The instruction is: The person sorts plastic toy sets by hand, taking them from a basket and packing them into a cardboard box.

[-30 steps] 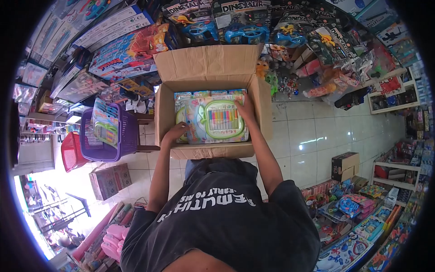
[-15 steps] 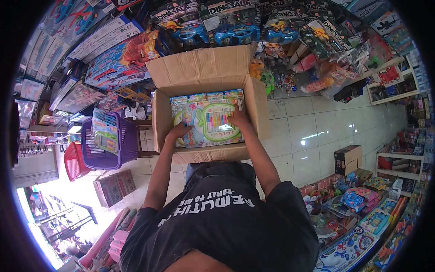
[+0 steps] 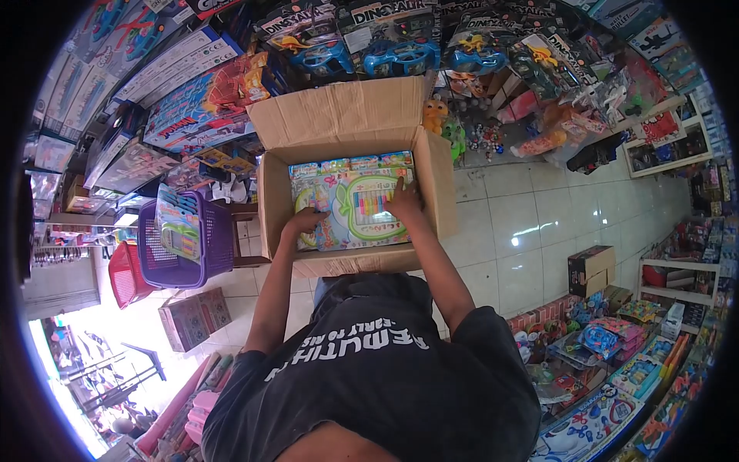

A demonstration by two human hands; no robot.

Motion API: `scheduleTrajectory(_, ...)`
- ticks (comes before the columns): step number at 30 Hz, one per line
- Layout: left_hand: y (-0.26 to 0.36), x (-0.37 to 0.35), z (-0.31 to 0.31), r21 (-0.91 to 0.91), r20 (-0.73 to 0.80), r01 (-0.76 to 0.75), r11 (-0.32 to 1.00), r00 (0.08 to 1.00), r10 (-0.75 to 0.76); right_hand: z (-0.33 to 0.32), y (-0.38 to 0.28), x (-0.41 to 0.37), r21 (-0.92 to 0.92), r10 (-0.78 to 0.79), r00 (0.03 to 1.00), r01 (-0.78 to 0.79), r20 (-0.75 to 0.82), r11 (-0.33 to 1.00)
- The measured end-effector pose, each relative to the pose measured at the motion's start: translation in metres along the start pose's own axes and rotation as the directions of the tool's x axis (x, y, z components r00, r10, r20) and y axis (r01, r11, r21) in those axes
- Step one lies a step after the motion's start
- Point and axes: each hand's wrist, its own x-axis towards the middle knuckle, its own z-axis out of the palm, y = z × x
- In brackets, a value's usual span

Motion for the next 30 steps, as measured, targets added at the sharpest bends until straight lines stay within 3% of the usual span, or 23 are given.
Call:
scheduleTrajectory(2,-0.001,0.002,0.002,-0.043,0.008,-0.012,0.999,1.0,0.012,-0.006,-0.01,-0.008,-0.147,0.011,1.0,-0.015,-0.024,0.989)
scheduleTrajectory(5,0.004,0.002,0.004,-0.043,0.059,0.014,0.999,0.998,-0.012,-0.018,-0.012,-0.013,-0.18,0.004,0.997,0.009,0.071,0.984)
scheduleTrajectory(11,-0.004,0.018,0.008,-0.048,0.018,0.013,0.999,1.0,-0.012,-0.021,-0.017,-0.027,-0.209,-0.017,1.0,0.018,0.009,0.978)
scheduleTrajectory(14,0.0,0.026,0.017,0.109,-0.057,-0.004,0.994,0.998,0.011,-0.007,-0.011,-0.02,-0.203,-0.1,0.991,0.08,-0.093,0.976)
scheduleTrajectory(16,0.006,0.031,0.022,0.265,-0.099,0.028,0.964,0.995,-0.002,-0.012,-0.013,-0.019,-0.194,-0.083,0.995,0.071,-0.053,0.978)
scheduleTrajectory(20,0.008,0.026,0.022,0.23,-0.112,0.023,0.973,0.994,0.003,-0.009,-0.013,-0.008,-0.165,-0.024,1.0,0.026,0.014,0.986)
scheduleTrajectory(23,0.0,0.031,0.022,0.31,-0.098,-0.025,0.95,0.993,0.058,-0.007,-0.01,-0.008,-0.168,-0.074,0.997,0.07,-0.016,0.983)
scheduleTrajectory(25,0.006,0.024,0.027,0.473,-0.108,-0.073,0.878,0.984,0.14,-0.012,-0.011,-0.008,-0.157,-0.07,0.998,0.068,-0.003,0.985)
scheduleTrajectory(30,0.011,0.006,0.026,0.419,-0.193,-0.068,0.905,0.968,0.162,-0.021,-0.012,-0.009,-0.069,-0.063,0.998,0.063,0.008,0.996)
